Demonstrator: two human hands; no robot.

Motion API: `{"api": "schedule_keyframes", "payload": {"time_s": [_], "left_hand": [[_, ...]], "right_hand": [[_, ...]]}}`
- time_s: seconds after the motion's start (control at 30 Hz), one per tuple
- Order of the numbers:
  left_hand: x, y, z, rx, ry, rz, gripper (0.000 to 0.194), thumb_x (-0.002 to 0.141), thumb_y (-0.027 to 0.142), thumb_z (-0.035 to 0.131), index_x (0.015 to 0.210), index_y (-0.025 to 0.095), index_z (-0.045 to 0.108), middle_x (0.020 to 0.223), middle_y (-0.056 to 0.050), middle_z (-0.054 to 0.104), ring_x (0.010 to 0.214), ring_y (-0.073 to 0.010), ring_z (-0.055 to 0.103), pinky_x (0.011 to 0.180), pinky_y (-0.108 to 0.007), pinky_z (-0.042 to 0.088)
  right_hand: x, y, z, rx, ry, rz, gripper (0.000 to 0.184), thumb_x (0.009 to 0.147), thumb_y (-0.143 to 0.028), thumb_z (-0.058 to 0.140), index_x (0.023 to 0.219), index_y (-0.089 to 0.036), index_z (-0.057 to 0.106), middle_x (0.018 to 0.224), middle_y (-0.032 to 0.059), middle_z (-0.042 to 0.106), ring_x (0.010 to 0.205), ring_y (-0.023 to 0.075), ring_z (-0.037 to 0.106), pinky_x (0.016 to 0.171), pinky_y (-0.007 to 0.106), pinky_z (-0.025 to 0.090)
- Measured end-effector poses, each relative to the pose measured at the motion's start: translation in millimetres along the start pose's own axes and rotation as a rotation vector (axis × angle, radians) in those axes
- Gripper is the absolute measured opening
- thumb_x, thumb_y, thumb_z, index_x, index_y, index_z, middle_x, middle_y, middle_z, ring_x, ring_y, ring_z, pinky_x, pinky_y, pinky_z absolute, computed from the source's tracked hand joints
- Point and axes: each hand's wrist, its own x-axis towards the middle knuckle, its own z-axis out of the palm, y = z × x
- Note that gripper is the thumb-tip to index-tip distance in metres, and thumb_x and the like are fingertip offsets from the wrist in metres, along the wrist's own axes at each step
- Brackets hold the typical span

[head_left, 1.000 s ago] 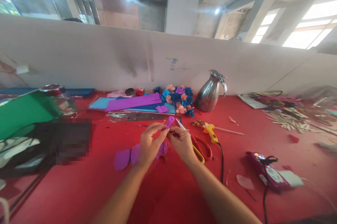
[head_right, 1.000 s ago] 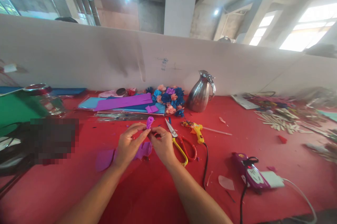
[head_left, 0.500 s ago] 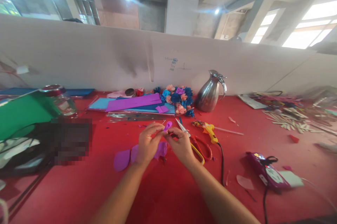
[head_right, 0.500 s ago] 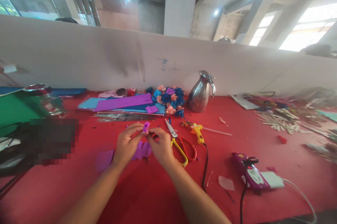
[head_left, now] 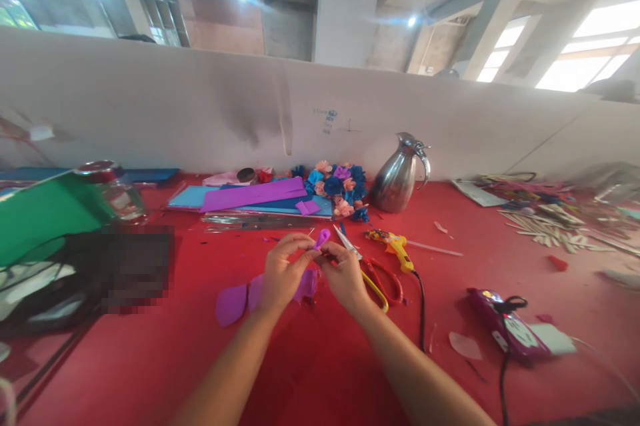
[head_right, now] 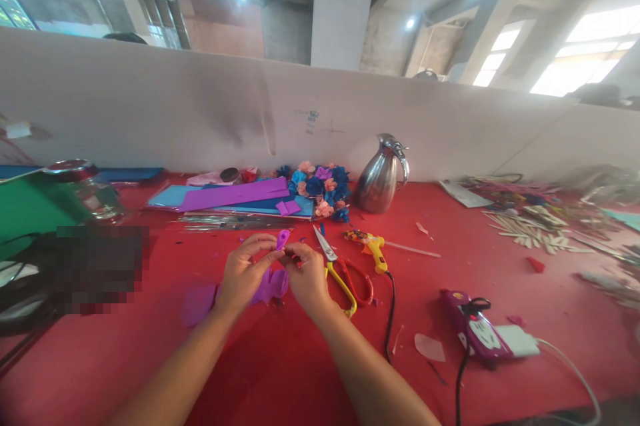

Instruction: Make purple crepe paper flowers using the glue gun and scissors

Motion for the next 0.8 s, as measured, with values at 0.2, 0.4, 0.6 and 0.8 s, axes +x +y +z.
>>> {"api": "schedule_keyframes", "payload": {"time_s": [0.2,0.4,0.6,0.8], "left_hand": [[-0.5,-1.9,0.7,0.035,-0.010,0.017,0.007,0.067,0.018,0.071,0.066,0.025,0.073,0.081,-0.002,0.065,0.082,-0.0184,0.058,0.081,-0.027,0.043],[1.7,-4.6,1.2,0.060,-0.049,-0.016,0.004,0.069,0.021,0.070,0.069,0.024,0.074,0.082,-0.002,0.065,0.083,-0.0181,0.059,0.082,-0.027,0.043],[2.5,-7.2,0.1,0.093,-0.001,0.014,0.006,0.069,0.022,0.068,0.064,0.022,0.070,0.077,-0.001,0.064,0.080,-0.0175,0.059,0.079,-0.028,0.044],[5.0,-13.9,-0.7,0.069,-0.081,-0.079,0.008,0.067,0.026,0.070,0.072,0.022,0.074,0.088,-0.004,0.067,0.087,-0.0199,0.061,0.084,-0.032,0.045]], "right_hand": [[-0.5,-1.2,-0.9,-0.013,-0.018,0.006,0.013,0.077,-0.024,0.055,0.073,-0.020,0.066,0.070,0.0004,0.065,0.065,0.0156,0.055,0.063,0.025,0.041],[1.2,2.4,-1.3,-0.021,-0.031,0.012,0.013,0.078,-0.025,0.054,0.072,-0.020,0.065,0.070,0.0008,0.065,0.065,0.0159,0.057,0.063,0.025,0.042],[1.5,4.7,0.7,-0.042,-0.070,0.011,0.017,0.079,-0.032,0.055,0.073,-0.019,0.064,0.069,0.0009,0.065,0.064,0.0155,0.057,0.061,0.025,0.042],[2.8,11.6,-0.9,-0.039,-0.076,0.016,0.014,0.081,-0.029,0.054,0.076,-0.019,0.063,0.074,0.0014,0.067,0.067,0.0156,0.059,0.063,0.025,0.042]]}}
